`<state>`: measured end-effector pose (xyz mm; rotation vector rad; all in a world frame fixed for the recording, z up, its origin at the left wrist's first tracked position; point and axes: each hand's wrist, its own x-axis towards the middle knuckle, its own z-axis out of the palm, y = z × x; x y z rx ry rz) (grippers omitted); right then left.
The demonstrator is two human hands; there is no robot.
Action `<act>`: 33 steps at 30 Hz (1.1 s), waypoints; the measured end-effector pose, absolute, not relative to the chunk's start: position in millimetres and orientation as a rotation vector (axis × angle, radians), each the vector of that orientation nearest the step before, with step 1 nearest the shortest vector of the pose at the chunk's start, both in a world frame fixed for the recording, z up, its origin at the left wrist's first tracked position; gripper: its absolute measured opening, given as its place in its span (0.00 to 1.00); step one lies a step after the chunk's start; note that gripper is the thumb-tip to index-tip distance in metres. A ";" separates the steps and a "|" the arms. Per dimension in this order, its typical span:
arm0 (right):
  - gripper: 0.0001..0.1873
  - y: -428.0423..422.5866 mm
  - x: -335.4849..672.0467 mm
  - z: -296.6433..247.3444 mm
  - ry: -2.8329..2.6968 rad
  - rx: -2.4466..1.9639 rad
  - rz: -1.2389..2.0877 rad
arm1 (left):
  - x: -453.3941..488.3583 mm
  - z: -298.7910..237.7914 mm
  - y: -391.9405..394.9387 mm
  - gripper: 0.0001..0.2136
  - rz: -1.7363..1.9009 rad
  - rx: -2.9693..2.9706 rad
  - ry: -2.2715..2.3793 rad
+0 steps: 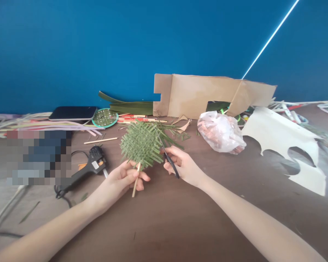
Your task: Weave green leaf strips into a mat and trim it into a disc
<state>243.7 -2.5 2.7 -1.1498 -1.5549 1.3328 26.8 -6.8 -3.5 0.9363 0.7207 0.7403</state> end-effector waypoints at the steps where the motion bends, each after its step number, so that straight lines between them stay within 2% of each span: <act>1: 0.33 -2.6 243.6 2.0 -1.558 -1.148 1.332 | 27.1 -2.5 -7.0 0.15 0.734 0.947 0.736; 14: 0.31 -2.9 243.3 -3.1 -1.553 -1.168 1.343 | 29.4 0.2 -11.0 0.09 0.717 1.088 0.849; 20: 0.26 -2.2 242.3 -2.4 -1.487 -1.211 1.395 | 28.7 -0.9 -11.2 0.08 0.716 1.102 0.849; 26: 0.24 -1.5 241.6 -0.1 -1.475 -1.218 1.420 | 28.6 0.8 -10.5 0.08 0.721 1.128 0.857; 33: 0.29 -3.5 245.4 -1.0 -1.549 -1.185 1.370 | 26.9 3.0 -12.4 0.10 0.700 1.159 0.876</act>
